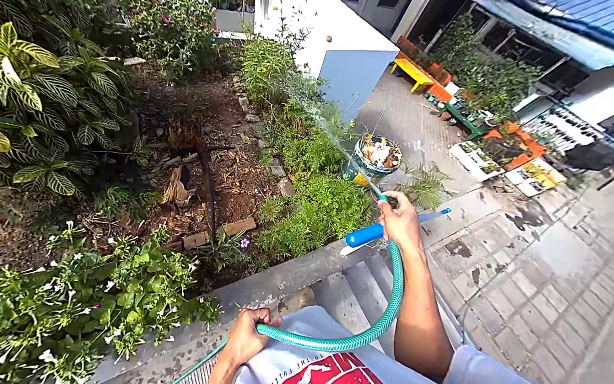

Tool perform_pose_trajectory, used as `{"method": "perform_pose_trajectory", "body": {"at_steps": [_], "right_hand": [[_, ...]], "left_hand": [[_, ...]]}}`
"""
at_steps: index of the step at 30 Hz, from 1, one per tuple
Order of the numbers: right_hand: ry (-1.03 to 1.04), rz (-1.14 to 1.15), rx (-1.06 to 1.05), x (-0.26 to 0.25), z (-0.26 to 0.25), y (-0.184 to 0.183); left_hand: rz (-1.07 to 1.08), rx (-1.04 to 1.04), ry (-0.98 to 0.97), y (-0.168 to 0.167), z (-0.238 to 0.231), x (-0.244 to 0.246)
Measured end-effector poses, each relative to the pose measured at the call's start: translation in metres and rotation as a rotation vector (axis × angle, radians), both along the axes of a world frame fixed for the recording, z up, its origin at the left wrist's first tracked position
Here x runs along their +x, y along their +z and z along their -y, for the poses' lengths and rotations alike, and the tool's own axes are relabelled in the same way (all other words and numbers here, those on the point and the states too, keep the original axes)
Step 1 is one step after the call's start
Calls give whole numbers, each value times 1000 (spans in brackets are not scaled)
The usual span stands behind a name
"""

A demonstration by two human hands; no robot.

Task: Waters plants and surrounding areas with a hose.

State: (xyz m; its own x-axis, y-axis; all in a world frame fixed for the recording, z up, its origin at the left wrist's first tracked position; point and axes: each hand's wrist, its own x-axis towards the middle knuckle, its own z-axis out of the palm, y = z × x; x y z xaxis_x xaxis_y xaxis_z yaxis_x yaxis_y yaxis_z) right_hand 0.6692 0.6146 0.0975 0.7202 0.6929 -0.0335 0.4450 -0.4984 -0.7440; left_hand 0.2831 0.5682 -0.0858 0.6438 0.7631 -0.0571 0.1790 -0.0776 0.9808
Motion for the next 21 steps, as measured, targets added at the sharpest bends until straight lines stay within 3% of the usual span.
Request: {"method": "perform_pose_trajectory", "body": {"at_steps": [21], "right_hand": [[-17,5,19,-7,9,2]], "left_hand": [[-44,10,-56,-1,3,-4]]}}
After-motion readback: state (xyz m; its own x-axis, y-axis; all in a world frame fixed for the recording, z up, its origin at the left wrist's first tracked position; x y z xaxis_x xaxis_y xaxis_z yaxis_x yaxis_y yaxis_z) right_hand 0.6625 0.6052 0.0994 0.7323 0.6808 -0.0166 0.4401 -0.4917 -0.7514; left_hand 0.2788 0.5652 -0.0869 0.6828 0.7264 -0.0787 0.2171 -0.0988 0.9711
